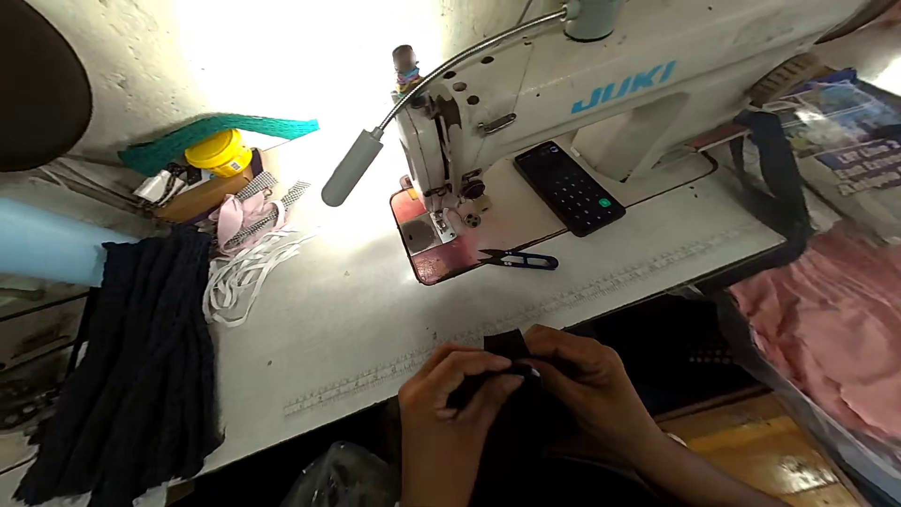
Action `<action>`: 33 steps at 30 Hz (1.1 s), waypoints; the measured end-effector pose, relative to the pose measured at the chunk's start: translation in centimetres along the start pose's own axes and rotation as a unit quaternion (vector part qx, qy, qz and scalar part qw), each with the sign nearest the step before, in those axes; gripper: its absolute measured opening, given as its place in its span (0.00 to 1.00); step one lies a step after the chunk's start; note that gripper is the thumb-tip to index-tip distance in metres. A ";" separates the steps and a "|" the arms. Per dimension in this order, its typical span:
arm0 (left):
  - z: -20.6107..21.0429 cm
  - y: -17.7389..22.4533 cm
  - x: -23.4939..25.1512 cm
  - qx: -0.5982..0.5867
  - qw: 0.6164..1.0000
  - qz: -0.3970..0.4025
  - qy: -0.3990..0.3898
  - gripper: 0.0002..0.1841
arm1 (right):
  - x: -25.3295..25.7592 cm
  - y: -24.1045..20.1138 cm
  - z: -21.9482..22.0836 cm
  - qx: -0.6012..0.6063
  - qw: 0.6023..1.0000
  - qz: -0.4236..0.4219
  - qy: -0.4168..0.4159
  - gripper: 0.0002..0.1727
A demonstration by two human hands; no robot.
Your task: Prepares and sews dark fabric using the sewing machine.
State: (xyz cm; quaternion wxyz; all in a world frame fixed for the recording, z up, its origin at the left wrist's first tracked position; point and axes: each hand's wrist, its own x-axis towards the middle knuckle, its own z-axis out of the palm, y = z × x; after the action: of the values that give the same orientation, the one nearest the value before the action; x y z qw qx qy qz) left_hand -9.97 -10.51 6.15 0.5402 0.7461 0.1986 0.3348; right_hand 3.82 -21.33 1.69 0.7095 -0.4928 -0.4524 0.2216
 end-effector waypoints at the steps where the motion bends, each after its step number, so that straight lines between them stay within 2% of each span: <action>1: 0.0 -0.1 0.0 0.000 1.000 -0.004 0.005 0.06 | 0.0 0.0 0.1 0.001 1.000 0.001 -0.002 0.07; 9: 0.3 -0.4 0.3 0.017 0.999 -0.007 0.034 0.06 | 0.0 0.0 0.0 -0.034 0.999 -0.012 -0.013 0.08; 11: 0.0 -0.7 0.6 0.030 0.999 -0.010 0.019 0.12 | 0.0 0.1 -0.2 -0.047 0.998 -0.025 -0.022 0.08; 13: -0.5 -0.8 0.8 0.038 0.998 -0.031 -0.029 0.25 | 0.1 0.0 -0.5 -0.064 0.996 -0.036 -0.041 0.08; 14: -0.8 -0.7 0.9 0.035 0.997 -0.048 -0.057 0.28 | 0.2 0.0 -0.6 -0.071 0.995 -0.040 -0.054 0.08; 15: -1.1 -0.7 0.9 0.026 0.994 -0.063 -0.080 0.26 | 0.3 0.1 -0.7 -0.079 0.994 -0.043 -0.069 0.08; 17: -1.8 -0.8 0.8 0.018 0.991 -0.085 -0.104 0.15 | 0.4 0.1 -1.0 -0.090 0.990 -0.046 -0.103 0.09; 19: -2.7 -1.1 0.3 0.018 0.991 -0.094 -0.090 0.08 | 0.7 -0.2 -1.7 -0.124 0.981 -0.043 -0.140 0.10; 23: -8.3 -0.2 -1.5 0.038 0.994 -0.083 -0.051 0.06 | 0.5 -0.9 -5.2 -0.200 0.968 0.005 -0.151 0.12; 25: -11.9 0.9 -2.7 0.023 0.996 -0.064 -0.060 0.08 | -0.4 -0.4 -7.0 -0.187 0.957 0.069 -0.212 0.10; 28: -15.1 2.4 -3.8 -0.018 0.999 -0.029 -0.040 0.09 | -2.0 2.2 -7.2 -0.239 0.895 0.193 -0.324 0.09; 30: -15.5 3.1 -4.2 -0.015 1.000 -0.019 -0.019 0.09 | -2.8 4.6 -5.5 -0.327 0.822 0.262 -0.384 0.11; 33: -14.0 3.2 -4.1 0.063 0.998 -0.025 0.010 0.10 | -4.0 7.8 -1.5 -0.436 0.691 0.295 -0.496 0.12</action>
State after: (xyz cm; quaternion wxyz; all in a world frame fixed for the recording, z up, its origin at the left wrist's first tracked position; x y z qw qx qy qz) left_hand -23.01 -4.90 10.66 0.4982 0.7703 0.2428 0.3155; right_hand 4.21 -21.85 -7.16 -0.0146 -0.6736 -0.6151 0.4095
